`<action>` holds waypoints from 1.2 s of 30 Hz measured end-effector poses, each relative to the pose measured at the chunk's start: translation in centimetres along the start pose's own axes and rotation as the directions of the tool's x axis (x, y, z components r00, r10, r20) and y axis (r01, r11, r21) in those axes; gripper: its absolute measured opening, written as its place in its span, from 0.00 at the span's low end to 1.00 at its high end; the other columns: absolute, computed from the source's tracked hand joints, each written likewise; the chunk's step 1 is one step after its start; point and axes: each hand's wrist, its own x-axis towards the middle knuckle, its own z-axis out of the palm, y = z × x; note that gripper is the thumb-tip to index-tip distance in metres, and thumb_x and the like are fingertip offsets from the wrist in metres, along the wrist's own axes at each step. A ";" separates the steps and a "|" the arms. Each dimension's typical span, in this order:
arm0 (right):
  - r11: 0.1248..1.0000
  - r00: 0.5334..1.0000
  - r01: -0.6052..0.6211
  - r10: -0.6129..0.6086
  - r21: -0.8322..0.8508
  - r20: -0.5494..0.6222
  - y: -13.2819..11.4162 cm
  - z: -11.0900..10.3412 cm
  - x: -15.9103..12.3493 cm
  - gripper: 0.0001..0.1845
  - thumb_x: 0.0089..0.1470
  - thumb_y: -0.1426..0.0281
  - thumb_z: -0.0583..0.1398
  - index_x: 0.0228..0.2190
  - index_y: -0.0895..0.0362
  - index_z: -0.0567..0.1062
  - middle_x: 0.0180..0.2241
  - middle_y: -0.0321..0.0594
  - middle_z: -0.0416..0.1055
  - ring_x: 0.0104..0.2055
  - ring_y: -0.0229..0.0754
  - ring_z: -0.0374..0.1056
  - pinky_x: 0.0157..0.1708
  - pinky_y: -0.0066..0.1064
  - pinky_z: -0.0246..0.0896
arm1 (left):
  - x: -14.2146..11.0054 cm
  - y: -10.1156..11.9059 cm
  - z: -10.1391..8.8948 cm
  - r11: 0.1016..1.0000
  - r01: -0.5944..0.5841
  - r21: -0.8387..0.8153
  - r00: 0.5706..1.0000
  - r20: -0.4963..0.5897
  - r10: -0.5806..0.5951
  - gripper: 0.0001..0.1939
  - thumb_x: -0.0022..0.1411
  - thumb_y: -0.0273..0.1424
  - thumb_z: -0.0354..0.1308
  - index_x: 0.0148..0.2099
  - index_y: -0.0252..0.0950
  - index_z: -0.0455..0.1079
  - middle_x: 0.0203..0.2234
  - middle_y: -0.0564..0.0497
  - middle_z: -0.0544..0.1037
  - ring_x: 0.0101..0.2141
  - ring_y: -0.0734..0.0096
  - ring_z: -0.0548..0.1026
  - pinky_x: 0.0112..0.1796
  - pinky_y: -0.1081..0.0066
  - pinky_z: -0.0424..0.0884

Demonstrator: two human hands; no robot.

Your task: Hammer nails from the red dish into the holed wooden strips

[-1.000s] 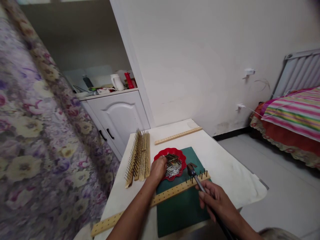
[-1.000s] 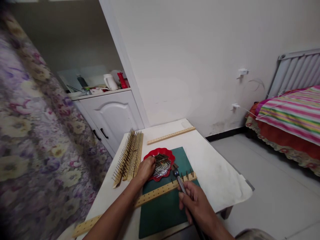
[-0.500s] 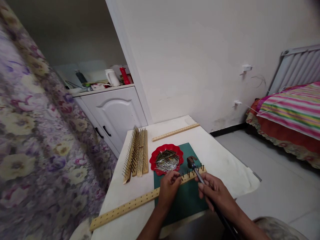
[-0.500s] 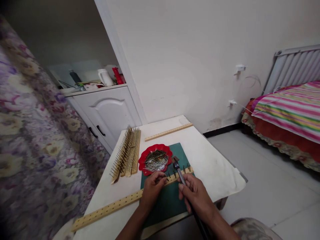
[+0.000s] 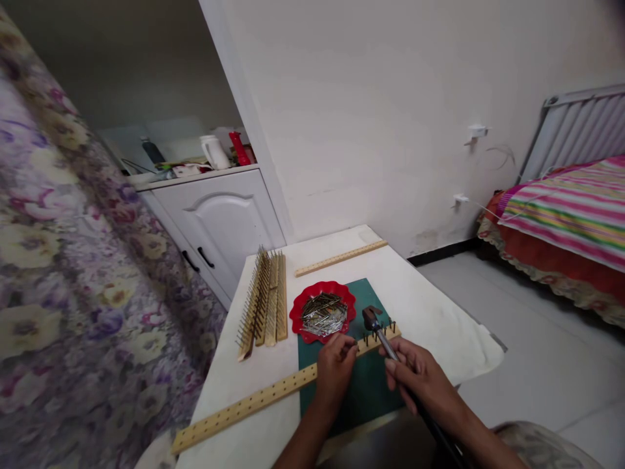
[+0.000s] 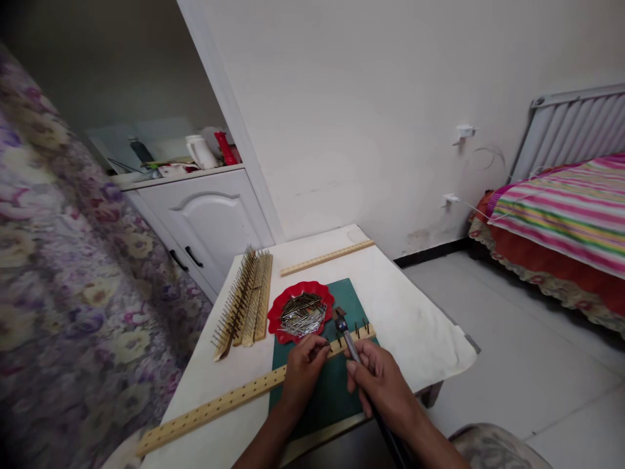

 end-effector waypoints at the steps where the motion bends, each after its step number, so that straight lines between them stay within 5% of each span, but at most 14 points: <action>1: 1.000 1.000 -0.006 0.006 -0.002 0.003 0.0 0.0 0.0 0.13 0.54 0.62 0.56 0.36 0.57 0.63 0.19 0.28 0.68 0.08 0.24 0.53 0.09 0.18 0.38 | 0.0 0.0 0.1 1.000 -0.007 0.014 1.000 -0.003 0.007 0.05 0.56 0.28 0.52 0.30 0.36 0.69 0.25 0.54 0.71 0.27 0.74 0.69 0.29 0.76 0.61; 27: 0.996 0.988 -0.090 0.088 0.005 0.125 0.8 1.0 -0.1 0.13 0.54 0.60 0.56 0.33 0.57 0.63 0.17 0.27 0.68 0.07 0.24 0.51 0.07 0.16 0.39 | -0.1 -0.4 0.7 0.997 -0.019 0.073 0.999 -0.037 0.022 0.07 0.55 0.26 0.52 0.25 0.34 0.68 0.22 0.55 0.66 0.24 0.76 0.65 0.25 0.77 0.57; 32: 0.998 0.992 -0.059 0.055 0.028 0.109 0.6 0.7 -0.1 0.14 0.53 0.59 0.56 0.34 0.58 0.63 0.17 0.27 0.68 0.07 0.24 0.51 0.08 0.17 0.37 | -0.5 -0.3 -0.4 0.994 -0.064 0.085 0.998 0.023 0.063 0.06 0.58 0.28 0.51 0.33 0.37 0.70 0.28 0.52 0.71 0.29 0.71 0.69 0.30 0.74 0.63; 36: 0.999 0.999 -0.014 0.013 0.031 0.036 0.0 -0.1 0.0 0.14 0.54 0.60 0.56 0.36 0.58 0.64 0.18 0.28 0.69 0.08 0.24 0.52 0.09 0.17 0.37 | -1.9 -1.4 -2.3 0.954 -0.159 0.255 0.987 0.043 0.153 0.08 0.57 0.28 0.53 0.40 0.38 0.69 0.35 0.48 0.72 0.37 0.65 0.70 0.38 0.67 0.67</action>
